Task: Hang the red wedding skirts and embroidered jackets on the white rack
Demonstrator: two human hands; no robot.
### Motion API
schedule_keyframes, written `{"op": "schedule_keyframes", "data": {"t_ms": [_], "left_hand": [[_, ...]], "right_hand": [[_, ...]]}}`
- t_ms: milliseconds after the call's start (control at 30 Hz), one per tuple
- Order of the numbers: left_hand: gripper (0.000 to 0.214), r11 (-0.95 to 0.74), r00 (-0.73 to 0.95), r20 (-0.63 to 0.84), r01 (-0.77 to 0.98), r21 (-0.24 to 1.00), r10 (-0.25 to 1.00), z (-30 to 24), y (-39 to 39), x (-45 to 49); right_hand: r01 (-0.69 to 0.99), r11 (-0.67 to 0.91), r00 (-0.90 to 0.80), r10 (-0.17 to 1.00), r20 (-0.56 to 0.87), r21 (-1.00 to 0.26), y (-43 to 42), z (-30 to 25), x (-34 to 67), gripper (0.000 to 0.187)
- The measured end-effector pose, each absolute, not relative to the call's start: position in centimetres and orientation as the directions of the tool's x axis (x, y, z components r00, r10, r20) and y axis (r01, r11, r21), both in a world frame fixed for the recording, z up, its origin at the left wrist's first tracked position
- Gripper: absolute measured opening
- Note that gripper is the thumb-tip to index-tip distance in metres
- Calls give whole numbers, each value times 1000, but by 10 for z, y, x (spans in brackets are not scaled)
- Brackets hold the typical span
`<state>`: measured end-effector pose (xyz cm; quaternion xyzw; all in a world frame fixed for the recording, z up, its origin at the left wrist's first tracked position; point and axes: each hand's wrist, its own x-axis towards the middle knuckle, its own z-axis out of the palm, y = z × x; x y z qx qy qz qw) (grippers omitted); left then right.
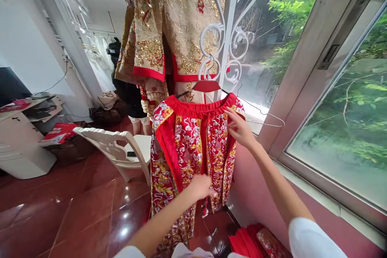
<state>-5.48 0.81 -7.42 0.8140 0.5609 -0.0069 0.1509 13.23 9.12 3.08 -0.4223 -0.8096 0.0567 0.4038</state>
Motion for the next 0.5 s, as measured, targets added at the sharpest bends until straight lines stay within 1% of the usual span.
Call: {"op": "schedule_keyframes", "data": {"t_ms": [33, 100, 133, 167, 200, 233, 300, 333, 367, 433, 500], "left_hand": [[24, -364, 393, -81, 899, 245, 916, -46, 15, -52], [38, -399, 379, 130, 889, 224, 916, 6, 34, -52], [41, -396, 351, 225, 895, 206, 909, 27, 46, -54], [39, -400, 329, 331, 900, 175, 885, 43, 58, -59], [37, -405, 315, 491, 910, 85, 812, 54, 70, -65], [36, -413, 332, 557, 911, 21, 761, 60, 81, -73], [28, -474, 422, 593, 877, -76, 686, 61, 97, -88], [23, -517, 468, 577, 851, -90, 670, 58, 101, -96], [19, -560, 504, 561, 824, -86, 656, 55, 102, -103], [16, -615, 528, 556, 788, -37, 642, 50, 100, -114], [18, -645, 520, 546, 762, 51, 657, 51, 96, -123]], "right_hand": [[625, 685, -428, 702, 570, -374, 108, 38, 116, 57], [664, 699, -531, 691, 491, -266, 134, 48, 91, 60], [685, 693, -550, 694, 465, -225, 140, 49, 84, 56], [694, 693, -561, 691, 457, -195, 143, 49, 80, 49], [691, 701, -570, 678, 465, -176, 141, 47, 80, 41], [673, 720, -581, 655, 484, -166, 135, 44, 81, 35], [618, 769, -612, 603, 512, -167, 118, 38, 87, 32], [595, 785, -628, 589, 509, -174, 109, 36, 90, 34], [579, 792, -637, 587, 499, -191, 101, 36, 94, 36], [581, 775, -626, 620, 473, -246, 90, 39, 101, 38], [621, 717, -538, 683, 494, -316, 87, 50, 111, 43]]}}
